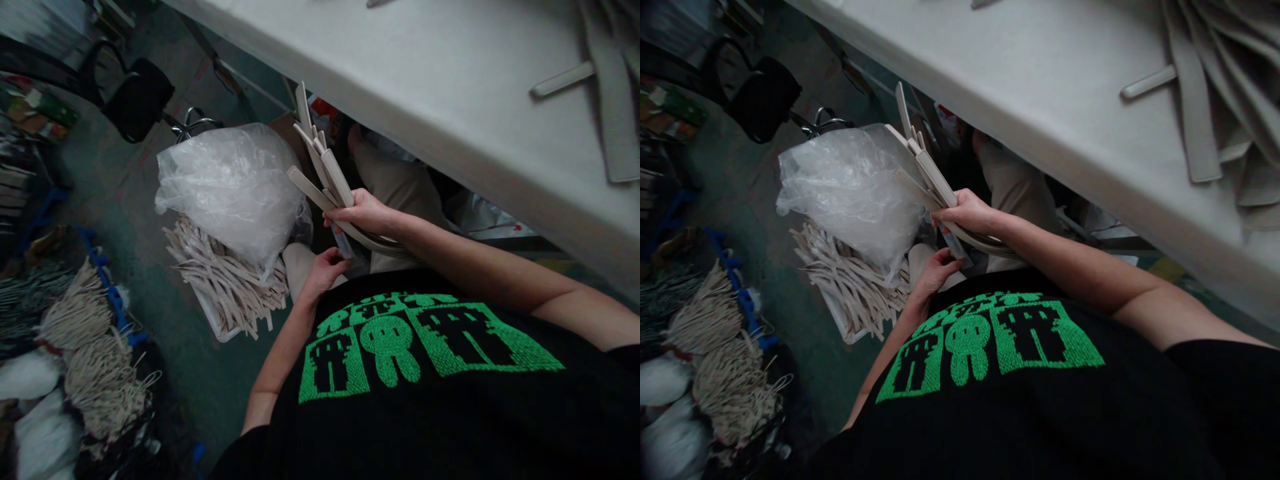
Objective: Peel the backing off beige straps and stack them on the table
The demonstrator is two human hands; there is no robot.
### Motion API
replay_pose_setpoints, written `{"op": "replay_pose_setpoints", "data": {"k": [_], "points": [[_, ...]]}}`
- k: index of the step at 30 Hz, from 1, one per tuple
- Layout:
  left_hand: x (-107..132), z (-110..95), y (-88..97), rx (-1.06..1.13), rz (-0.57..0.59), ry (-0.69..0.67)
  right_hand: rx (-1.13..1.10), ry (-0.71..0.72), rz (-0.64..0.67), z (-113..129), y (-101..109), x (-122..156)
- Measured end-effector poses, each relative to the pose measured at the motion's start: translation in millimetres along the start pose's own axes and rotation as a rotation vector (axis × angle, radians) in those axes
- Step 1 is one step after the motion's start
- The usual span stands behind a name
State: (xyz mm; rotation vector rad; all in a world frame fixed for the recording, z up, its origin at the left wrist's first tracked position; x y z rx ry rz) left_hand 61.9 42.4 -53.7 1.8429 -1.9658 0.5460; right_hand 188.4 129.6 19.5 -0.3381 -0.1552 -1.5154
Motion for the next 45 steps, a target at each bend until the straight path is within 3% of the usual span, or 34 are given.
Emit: {"op": "replay_pose_setpoints", "data": {"k": [6,15,20,22,27,32,38,45], "points": [[1.2,3.6,-2.7,-0.045,0.006,0.108,-0.01,-0.025,-0.037,-2.9,4.6,-6.2],[-1.8,11.1,-3.5,-0.069,0.046,0.183,0.033,0.001,0.026,-9.5,-2.4,-6.9],[-10.2,1.0,10.1,0.255,-0.124,0.272,0.118,0.001,-0.197,-13.8,32.0,-0.3],[-13.9,-6.0,16.7,0.403,-0.199,0.294,0.165,-0.002,-0.218,-17.0,49.9,12.1],[-21.7,-18.1,23.9,0.666,-0.325,0.341,0.258,-0.09,-0.049,-26.1,76.0,65.3],[-25.4,-17.4,24.5,0.744,-0.406,0.375,0.356,-0.113,0.115,-23.9,69.7,109.0],[-21.4,-22.0,19.1,0.669,-0.417,0.297,0.507,-0.05,0.128,-19.2,57.2,104.9],[-16.5,-26.6,15.2,0.598,-0.413,0.296,0.55,-0.087,0.096,-25.2,60.5,95.6]]}}
Point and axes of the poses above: each hand's wrist, its own x-axis away from the middle knuckle, its own y-axis out of the back of the hand, z = x × y, the point moved 6 cm from there along -x, towards the middle knuckle, and after that the axes turned 15 degrees about -z, right-handed, at the moved point
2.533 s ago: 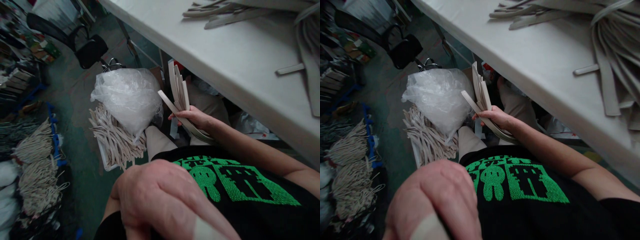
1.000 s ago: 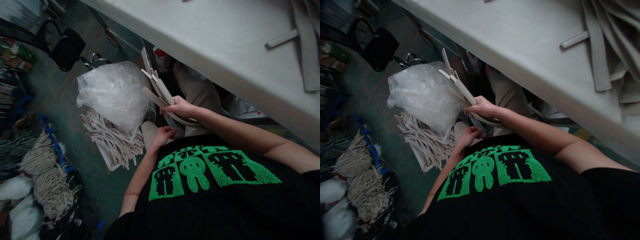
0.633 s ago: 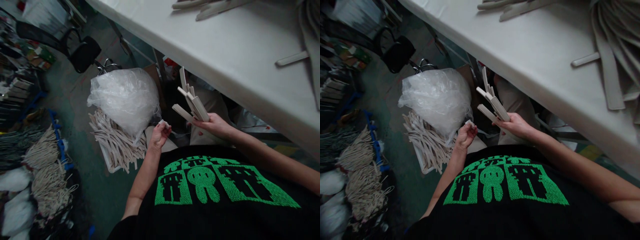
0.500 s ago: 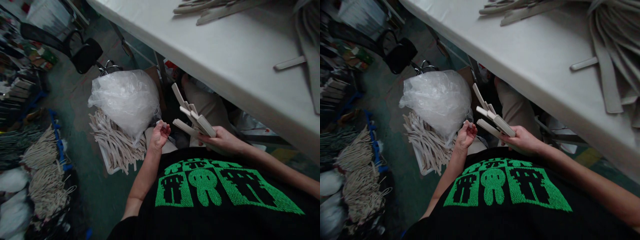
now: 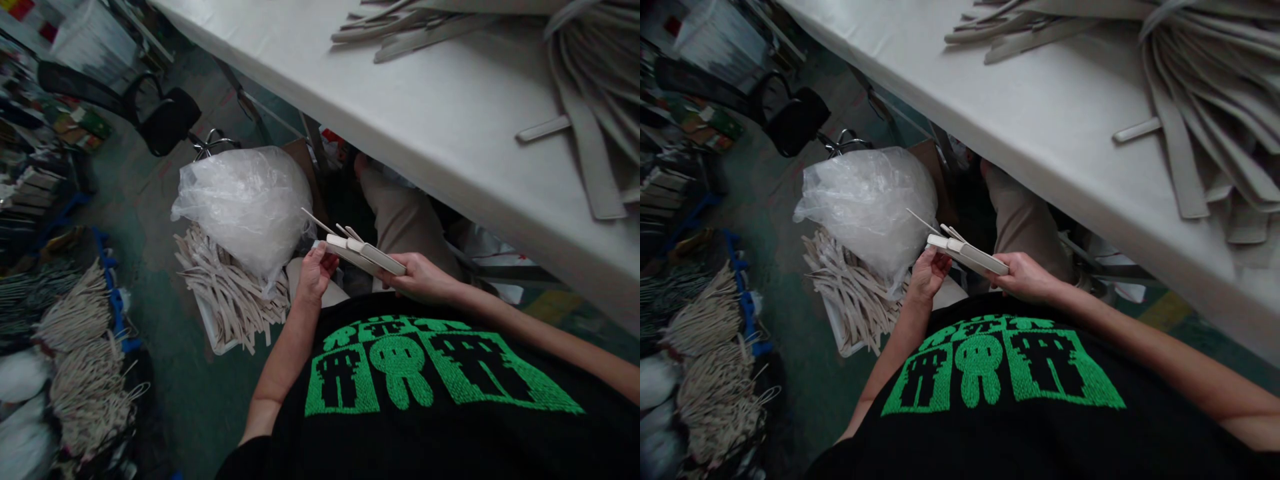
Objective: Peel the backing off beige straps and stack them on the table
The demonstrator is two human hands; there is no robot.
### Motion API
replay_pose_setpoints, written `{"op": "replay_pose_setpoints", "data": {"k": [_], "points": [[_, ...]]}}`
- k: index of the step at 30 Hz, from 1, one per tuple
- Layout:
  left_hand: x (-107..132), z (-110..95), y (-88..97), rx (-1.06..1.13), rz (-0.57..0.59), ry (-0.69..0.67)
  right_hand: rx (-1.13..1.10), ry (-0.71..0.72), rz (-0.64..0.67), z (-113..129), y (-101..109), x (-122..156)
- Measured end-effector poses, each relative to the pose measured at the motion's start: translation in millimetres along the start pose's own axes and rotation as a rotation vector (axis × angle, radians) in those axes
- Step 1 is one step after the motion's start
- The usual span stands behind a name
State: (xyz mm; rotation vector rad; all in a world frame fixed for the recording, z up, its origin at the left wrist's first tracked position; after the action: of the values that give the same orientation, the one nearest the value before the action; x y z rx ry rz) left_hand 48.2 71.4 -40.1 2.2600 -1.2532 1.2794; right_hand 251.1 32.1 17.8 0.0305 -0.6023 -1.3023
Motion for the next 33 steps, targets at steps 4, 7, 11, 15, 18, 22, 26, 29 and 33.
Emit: {"op": "replay_pose_setpoints", "data": {"k": [4,7,11,15,18,22,26,29,33], "points": [[-2.5,-1.2,1.2,-0.006,0.021,-0.002,0.018,0.013,-0.009,-0.2,1.4,1.1],[-4.3,0.4,1.6,-0.004,0.02,-0.008,0.095,0.072,-0.033,-0.4,0.8,-0.9],[-3.9,2.7,-0.9,0.006,0.029,-0.03,0.38,0.191,-0.094,0.2,-1.7,-3.5],[-0.3,2.2,-1.3,-0.001,0.006,-0.083,0.577,0.275,-0.139,6.3,-6.1,-2.6],[2.1,7.0,-0.4,-0.011,0.017,-0.054,0.576,0.271,-0.127,8.6,-8.6,-3.8],[4.1,15.6,6.4,0.001,-0.012,0.051,0.226,0.119,0.032,1.0,-13.4,-8.4],[12.8,21.9,5.7,0.027,0.035,0.212,-0.188,-0.02,0.215,-4.9,-15.7,-10.1],[19.7,25.6,1.6,0.007,0.09,0.294,-0.278,-0.051,0.301,-7.0,-13.0,-10.2],[20.0,24.1,-1.6,-0.055,0.137,0.211,-0.316,-0.063,0.343,-9.0,-6.8,-10.7]]}}
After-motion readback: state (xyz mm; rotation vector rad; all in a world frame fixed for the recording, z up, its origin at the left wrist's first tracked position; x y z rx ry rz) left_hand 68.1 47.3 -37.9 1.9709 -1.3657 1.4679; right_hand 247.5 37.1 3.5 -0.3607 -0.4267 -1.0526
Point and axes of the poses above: each hand's wrist, its own x-axis away from the middle knuckle, its own y-axis out of the back of the hand, z = x × y, the point moved 6 cm from there along -x, towards the middle knuckle, and after that the axes turned 15 degrees about -z, right-handed, at the moved point
